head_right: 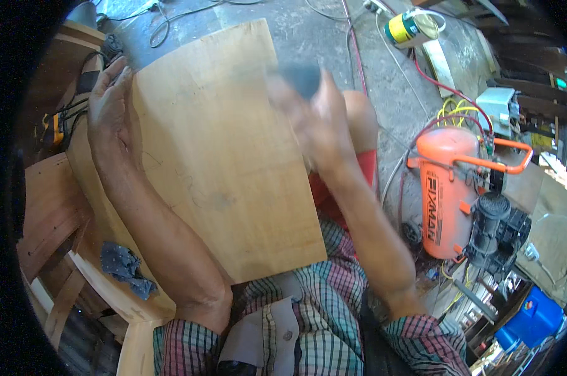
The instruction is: Sanding a rectangular wooden board with sandpaper.
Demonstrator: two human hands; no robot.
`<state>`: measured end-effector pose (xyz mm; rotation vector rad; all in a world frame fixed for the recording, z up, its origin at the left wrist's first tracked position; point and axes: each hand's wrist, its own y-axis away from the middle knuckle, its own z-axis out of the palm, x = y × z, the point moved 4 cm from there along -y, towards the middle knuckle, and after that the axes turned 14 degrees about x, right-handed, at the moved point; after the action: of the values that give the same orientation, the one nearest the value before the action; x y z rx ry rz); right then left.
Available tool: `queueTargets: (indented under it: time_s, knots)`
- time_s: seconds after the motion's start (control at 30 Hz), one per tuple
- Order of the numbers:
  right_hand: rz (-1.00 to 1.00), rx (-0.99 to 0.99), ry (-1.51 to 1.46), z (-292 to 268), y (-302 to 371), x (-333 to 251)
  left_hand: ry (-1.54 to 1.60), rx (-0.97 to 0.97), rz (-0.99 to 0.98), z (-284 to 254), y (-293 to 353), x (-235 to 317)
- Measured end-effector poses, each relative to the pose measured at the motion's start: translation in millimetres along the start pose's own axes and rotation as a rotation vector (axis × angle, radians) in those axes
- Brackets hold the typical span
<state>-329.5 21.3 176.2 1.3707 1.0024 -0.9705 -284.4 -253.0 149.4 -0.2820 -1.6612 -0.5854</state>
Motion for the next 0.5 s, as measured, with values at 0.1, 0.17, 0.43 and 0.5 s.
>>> queueTargets:
  time_s: [0.1, 0.17, 0.43, 0.5]
  knots:
    - [-0.133, 0.017, 0.282, -16, 19, -2, -0.067, -0.009, 0.030, 8, 5, 11]
    - [-0.186, 0.085, 0.369, -10, 16, -9, 0.046, -0.056, 0.029, 3, 6, 10]
    - [-0.112, -0.115, 0.299, 0, 2, -10, -0.015, 0.005, -0.008, 7, 6, 10]
    - [-0.122, -0.093, 0.275, 10, 2, -10, 0.069, -0.020, 0.051, 5, 0, 5]
